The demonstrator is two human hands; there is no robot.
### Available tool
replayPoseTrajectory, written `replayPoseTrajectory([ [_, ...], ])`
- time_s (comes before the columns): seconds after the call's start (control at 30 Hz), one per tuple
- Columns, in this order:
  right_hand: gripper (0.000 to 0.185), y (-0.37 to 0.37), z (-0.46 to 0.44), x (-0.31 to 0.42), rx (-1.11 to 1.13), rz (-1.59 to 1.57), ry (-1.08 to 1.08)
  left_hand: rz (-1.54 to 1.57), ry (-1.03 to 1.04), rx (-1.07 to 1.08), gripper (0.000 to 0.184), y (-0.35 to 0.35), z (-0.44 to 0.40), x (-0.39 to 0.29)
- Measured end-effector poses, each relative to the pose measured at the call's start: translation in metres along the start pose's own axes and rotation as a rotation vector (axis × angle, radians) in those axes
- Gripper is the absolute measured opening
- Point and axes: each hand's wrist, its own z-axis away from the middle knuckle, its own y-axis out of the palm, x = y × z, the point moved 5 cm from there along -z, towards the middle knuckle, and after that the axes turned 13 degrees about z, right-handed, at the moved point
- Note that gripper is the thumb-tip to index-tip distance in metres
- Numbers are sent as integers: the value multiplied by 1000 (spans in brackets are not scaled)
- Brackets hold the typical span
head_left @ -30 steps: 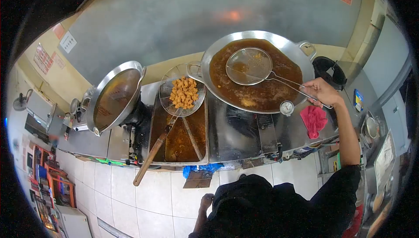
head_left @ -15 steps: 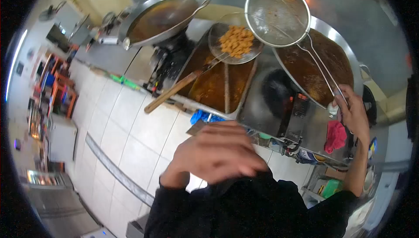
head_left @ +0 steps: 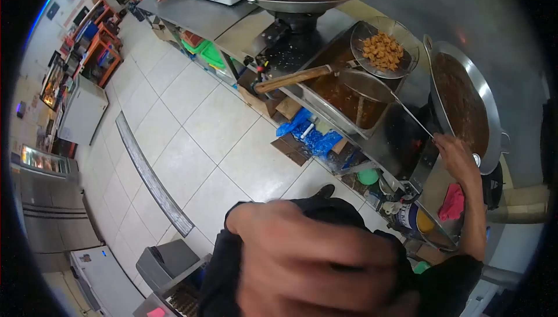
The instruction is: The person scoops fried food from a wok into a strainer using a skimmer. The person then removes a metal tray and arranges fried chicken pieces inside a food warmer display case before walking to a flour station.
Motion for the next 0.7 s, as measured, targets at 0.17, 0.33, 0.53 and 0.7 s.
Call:
replayPoseTrajectory([
  [0.17, 32, -37, 6, 43, 13, 71, 96, -494, -85, -600, 22, -125, 109, -2],
  [0.33, 34, 20, -1, 86, -63, -174, 137, -109, -1106, -1004, 48, -190, 312, 76],
  [0.53, 35, 89, -43, 163, -56, -318, 367, 203, -1282, -876, 75, -183, 349, 171],
  [0.7, 40, 102, -52, 194, -55, -452, 381, 291, -1324, -684, 89, -180, 296, 233],
])
